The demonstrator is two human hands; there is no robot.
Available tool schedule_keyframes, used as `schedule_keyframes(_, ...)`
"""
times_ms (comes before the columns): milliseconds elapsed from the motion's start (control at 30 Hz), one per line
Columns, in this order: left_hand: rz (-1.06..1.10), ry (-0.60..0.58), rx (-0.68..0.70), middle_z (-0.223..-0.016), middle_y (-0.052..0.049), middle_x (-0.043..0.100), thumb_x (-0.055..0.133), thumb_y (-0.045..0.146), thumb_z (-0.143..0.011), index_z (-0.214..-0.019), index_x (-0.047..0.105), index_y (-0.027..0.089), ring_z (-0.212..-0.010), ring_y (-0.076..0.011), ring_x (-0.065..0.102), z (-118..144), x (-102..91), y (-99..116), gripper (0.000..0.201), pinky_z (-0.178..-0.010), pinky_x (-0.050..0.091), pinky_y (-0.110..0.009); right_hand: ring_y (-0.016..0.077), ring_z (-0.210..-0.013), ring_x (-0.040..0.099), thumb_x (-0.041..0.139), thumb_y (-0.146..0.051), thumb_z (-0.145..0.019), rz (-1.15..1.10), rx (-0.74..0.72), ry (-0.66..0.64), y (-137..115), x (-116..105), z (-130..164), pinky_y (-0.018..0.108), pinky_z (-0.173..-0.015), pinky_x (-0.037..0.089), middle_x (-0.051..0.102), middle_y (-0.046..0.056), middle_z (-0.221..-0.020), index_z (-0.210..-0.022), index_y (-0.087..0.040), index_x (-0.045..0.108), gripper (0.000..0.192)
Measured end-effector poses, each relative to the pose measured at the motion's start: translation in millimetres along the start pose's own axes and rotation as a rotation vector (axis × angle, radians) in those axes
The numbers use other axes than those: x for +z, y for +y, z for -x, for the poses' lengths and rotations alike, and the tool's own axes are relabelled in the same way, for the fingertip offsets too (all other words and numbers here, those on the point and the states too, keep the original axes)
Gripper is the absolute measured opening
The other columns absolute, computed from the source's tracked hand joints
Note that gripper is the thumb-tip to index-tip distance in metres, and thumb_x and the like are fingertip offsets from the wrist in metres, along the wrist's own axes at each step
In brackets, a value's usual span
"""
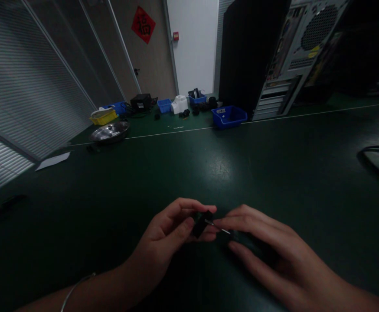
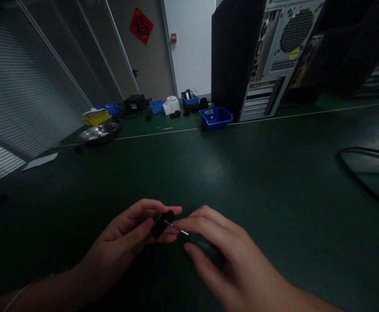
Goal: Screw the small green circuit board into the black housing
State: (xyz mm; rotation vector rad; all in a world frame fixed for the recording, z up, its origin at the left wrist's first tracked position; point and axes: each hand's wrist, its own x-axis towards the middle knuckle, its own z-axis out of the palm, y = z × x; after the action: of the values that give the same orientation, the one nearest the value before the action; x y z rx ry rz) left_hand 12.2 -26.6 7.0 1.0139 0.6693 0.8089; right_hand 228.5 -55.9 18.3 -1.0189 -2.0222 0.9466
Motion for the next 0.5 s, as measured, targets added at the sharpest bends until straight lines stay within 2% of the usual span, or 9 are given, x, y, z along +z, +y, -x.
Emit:
schedule_keyframes(67,-0.006,-0.006,0.006,-0.12,-0.006,0.062,0.055,0.017,-0.091,-0.11,0.06,0.024,-0.105,-0.0188,0.064,0.6,-0.3,-1.0,0.021,-0.095,0.051,-0.035,0.0166,-0.103,0.062,0.055,-0.011,-0.088,0.008,-0.01,0.009,1.5,0.9,0.6,0.026,-0.088,0.053,0.065,0.005,-0.11,-0.119,-0.027,0.059,0.035)
schedule_keyframes(167,-0.029,-0.007,0.022,-0.108,-0.001,0.063,0.064,0.013,-0.084,-0.12,0.054,0.03,-0.1,-0.0159,0.066,2.0,0.5,-0.7,0.04,-0.091,0.052,-0.03,0.0157,-0.102,0.063,0.055,-0.011,-0.088,0.025,-0.019,0.027,3.5,1.3,1.0,0.025,-0.088,0.053,0.065,0.004,-0.109,-0.12,-0.028,0.058,0.036)
schedule_keyframes(233,-0.074,0.009,-0.004,-0.102,0.001,0.065,0.068,0.014,-0.081,-0.122,0.054,0.03,-0.096,-0.0141,0.067,2.3,1.2,0.9,0.046,-0.089,0.052,-0.028,0.0154,-0.1,0.063,0.055,-0.011,-0.088,0.032,-0.033,0.036,3.6,0.8,0.8,0.025,-0.087,0.053,0.065,0.003,-0.108,-0.119,-0.029,0.058,0.036)
schedule_keyframes(367,-0.222,0.123,-0.006,-0.091,0.0,0.069,0.073,0.016,-0.076,-0.097,0.065,0.022,-0.089,-0.0112,0.066,0.0,0.8,5.4,0.024,-0.083,0.05,-0.022,0.0147,-0.095,0.064,0.056,-0.009,-0.086,0.037,-0.064,0.035,0.3,-1.4,-0.2,0.023,-0.082,0.055,0.066,0.003,-0.104,-0.118,-0.028,0.059,0.037)
schedule_keyframes(500,-0.362,0.21,0.07,-0.081,0.002,0.065,0.079,0.014,-0.067,-0.083,0.066,0.019,-0.078,-0.01,0.061,-2.3,0.2,7.6,0.022,-0.071,0.05,-0.019,0.0147,-0.088,0.065,0.055,-0.009,-0.086,0.023,-0.064,0.022,-4.4,-2.7,-2.3,0.022,-0.075,0.056,0.066,0.005,-0.097,-0.113,-0.025,0.063,0.033)
